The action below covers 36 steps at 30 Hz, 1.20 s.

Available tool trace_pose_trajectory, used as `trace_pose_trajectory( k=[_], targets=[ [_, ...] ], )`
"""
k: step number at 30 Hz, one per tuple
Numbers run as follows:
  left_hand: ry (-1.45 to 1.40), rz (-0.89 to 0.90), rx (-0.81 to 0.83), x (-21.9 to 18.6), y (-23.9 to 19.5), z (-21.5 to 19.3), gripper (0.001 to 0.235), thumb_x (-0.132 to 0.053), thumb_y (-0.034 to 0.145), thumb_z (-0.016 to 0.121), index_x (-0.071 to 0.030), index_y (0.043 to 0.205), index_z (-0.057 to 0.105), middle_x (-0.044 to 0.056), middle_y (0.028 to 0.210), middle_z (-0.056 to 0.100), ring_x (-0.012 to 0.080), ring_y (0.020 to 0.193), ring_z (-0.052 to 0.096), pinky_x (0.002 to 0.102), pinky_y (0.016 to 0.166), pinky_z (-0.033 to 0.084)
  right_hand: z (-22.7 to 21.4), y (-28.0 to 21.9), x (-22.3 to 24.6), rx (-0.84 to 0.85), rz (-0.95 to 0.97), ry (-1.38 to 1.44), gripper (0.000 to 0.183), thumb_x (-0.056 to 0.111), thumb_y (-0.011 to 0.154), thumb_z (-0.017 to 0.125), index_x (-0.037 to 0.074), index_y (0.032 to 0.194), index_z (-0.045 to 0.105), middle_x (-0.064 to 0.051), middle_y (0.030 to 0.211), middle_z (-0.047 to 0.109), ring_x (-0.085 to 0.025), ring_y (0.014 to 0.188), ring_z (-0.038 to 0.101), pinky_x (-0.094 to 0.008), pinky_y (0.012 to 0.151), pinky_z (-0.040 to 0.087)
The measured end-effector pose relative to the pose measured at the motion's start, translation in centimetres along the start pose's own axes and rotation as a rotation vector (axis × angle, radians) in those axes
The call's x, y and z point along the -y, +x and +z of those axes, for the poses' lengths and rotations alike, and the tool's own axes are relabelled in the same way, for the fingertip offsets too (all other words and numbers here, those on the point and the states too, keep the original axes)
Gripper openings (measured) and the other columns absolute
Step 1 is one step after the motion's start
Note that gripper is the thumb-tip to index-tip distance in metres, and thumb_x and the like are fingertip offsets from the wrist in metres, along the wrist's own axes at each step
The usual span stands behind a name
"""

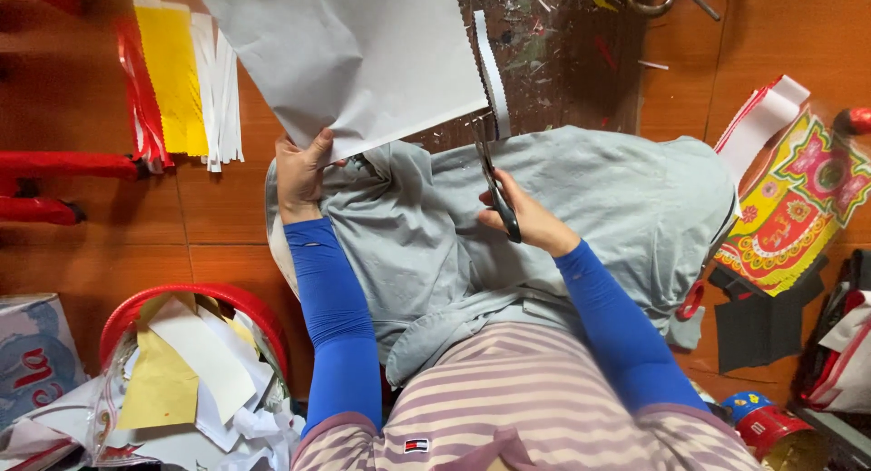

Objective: Cutting strips of white paper with scissors and organizing them.

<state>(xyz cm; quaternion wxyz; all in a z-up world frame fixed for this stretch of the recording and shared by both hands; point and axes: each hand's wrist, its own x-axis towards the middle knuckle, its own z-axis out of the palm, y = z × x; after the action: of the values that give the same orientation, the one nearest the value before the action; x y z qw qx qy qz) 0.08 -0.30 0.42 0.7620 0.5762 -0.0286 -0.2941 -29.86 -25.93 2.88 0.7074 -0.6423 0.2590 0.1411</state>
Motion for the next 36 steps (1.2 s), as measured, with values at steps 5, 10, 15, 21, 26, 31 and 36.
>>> trace_pose_trajectory(
  k=[5, 10, 15, 21, 26, 31, 36],
  targets=[
    [0.072, 0.016, 0.065, -0.5, -0.3, 0.6, 0.037, -0.014, 0.09, 0.082, 0.009, 0.113, 0.065, 0.017, 0.098, 0.074, 0.0233, 0.078, 0.075, 0.035, 0.057, 0.065, 0.7, 1.0, 1.8, -0.053, 0.031, -0.037, 0.091, 0.028, 0.086, 0.077, 0.006, 0.158, 0.026, -0.006, 0.109, 0.066, -0.013, 0.091, 0.064, -0.03, 0.077, 0.055],
    [0.066, -0.006, 0.102, -0.1, -0.2, 0.2, 0.038, -0.015, 0.09, 0.083, 0.009, 0.114, 0.066, 0.016, 0.098, 0.074, 0.0217, 0.075, 0.074, 0.034, 0.057, 0.065, 0.6, 1.2, 1.5, -0.082, 0.004, 0.017, 0.089, 0.024, 0.087, 0.077, 0.002, 0.158, 0.027, -0.006, 0.101, 0.066, -0.013, 0.086, 0.062, -0.029, 0.074, 0.053],
    [0.07, -0.002, 0.117, -0.1, -0.1, 0.1, 0.035, -0.015, 0.091, 0.083, 0.008, 0.113, 0.068, 0.015, 0.1, 0.074, 0.0209, 0.076, 0.073, 0.034, 0.058, 0.064, 0.6, 1.3, 0.8, -0.098, -0.06, -0.013, 0.085, 0.022, 0.089, 0.077, 0.001, 0.156, 0.03, -0.005, 0.097, 0.064, -0.011, 0.085, 0.061, -0.027, 0.074, 0.053],
    [0.071, 0.0, 0.12, 1.1, 0.3, -0.9, 0.031, -0.014, 0.091, 0.082, 0.007, 0.109, 0.071, 0.015, 0.095, 0.076, 0.02, 0.074, 0.073, 0.034, 0.057, 0.064, 1.6, 0.9, 2.1, -0.13, -0.043, 0.098, 0.068, 0.017, 0.089, 0.078, 0.004, 0.148, 0.047, -0.002, 0.084, 0.057, -0.008, 0.066, 0.057, -0.025, 0.058, 0.049],
    [0.063, 0.016, 0.133, 0.7, 0.2, -0.4, 0.023, -0.01, 0.095, 0.082, 0.005, 0.108, 0.072, 0.009, 0.091, 0.072, 0.0163, 0.073, 0.069, 0.033, 0.058, 0.063, 2.0, 0.9, 2.0, -0.205, 0.001, 0.149, 0.06, 0.014, 0.089, 0.078, 0.001, 0.143, 0.057, -0.006, 0.074, 0.06, -0.011, 0.055, 0.058, -0.028, 0.047, 0.048],
    [0.126, 0.001, 0.123, 0.3, -0.2, 0.1, 0.021, -0.012, 0.092, 0.081, 0.003, 0.105, 0.074, 0.009, 0.09, 0.075, 0.0164, 0.07, 0.069, 0.032, 0.055, 0.063, 0.2, 1.3, 3.6, -0.053, -0.06, 0.279, 0.061, 0.018, 0.094, 0.071, -0.001, 0.147, 0.047, -0.006, 0.088, 0.071, -0.01, 0.072, 0.069, -0.027, 0.062, 0.057],
    [0.154, -0.062, 0.14, 0.2, -0.4, 0.3, 0.021, -0.012, 0.09, 0.08, 0.003, 0.104, 0.075, 0.01, 0.091, 0.075, 0.0159, 0.071, 0.07, 0.031, 0.056, 0.062, 0.6, 2.6, 2.7, -0.078, -0.112, 0.256, 0.063, 0.018, 0.094, 0.071, -0.001, 0.147, 0.043, -0.003, 0.086, 0.067, -0.009, 0.067, 0.066, -0.027, 0.059, 0.056]
  ],
)
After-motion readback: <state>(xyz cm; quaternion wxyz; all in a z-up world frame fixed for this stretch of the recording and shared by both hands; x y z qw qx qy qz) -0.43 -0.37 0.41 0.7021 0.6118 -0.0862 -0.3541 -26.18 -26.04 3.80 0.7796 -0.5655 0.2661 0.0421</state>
